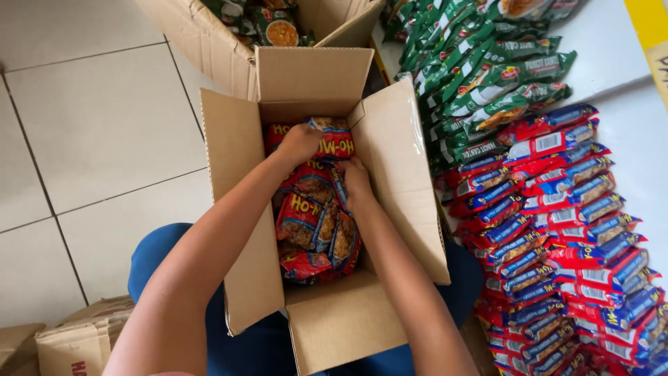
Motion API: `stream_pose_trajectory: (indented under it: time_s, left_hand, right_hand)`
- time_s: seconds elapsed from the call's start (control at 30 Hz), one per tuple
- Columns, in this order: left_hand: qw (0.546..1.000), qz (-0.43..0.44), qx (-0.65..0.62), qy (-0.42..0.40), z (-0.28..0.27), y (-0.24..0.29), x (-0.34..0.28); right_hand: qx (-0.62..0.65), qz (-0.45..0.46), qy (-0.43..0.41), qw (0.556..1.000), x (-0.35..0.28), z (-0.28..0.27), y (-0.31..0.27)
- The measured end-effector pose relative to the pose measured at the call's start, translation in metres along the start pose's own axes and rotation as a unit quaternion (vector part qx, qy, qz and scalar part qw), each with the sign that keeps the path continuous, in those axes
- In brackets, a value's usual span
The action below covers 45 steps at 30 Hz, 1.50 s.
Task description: The person organizes and restocks instant noodle packets from a box onto a low retail shelf.
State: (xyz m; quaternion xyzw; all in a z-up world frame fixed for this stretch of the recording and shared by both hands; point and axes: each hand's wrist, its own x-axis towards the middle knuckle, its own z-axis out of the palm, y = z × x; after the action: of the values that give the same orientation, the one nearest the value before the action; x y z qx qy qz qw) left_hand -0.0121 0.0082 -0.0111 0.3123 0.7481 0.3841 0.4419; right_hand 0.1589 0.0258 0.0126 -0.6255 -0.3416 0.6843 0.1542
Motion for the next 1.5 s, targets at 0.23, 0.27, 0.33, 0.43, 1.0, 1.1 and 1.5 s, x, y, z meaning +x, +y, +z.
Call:
stream_pose_trajectory:
  time_s: [0.23,0.27,0.33,0.43,1.0,1.1,1.5]
  left_hand:
    - [1.000,0.002,-0.015,0.006,0.003,-0.004,0.013]
    - [1.000,0.004,-0.012,0.007,0.002,-0.003,0.013]
    - [1.000,0.004,-0.009,0.008,0.001,-0.004,0.013]
    - [1.000,0.008,-0.015,0.009,-0.001,-0.003,0.013]
    - [0.991,-0.113,0.023,0.069,-0.010,-0.013,0.026]
    - [0.990,-0.121,0.012,0.073,-0.009,-0.017,0.029]
    - [0.990,-0.122,-0.048,0.052,-0.009,-0.017,0.023]
  right_hand:
    - [0.037,-0.097,0.017,0.994,0.023,-0.007,0.032]
    - [0.047,-0.110,0.013,0.993,0.022,-0.006,0.032]
    - [0.057,-0.122,0.009,0.991,0.018,-0.005,0.029]
    - [0.053,-0.106,0.004,0.993,0.003,-0.002,0.016]
    - [-0.220,-0.236,0.029,0.946,0.033,-0.009,0.032]
    - [-0.214,-0.263,0.041,0.940,0.045,-0.007,0.030]
    - [-0.162,-0.234,-0.017,0.958,0.070,0.010,0.006]
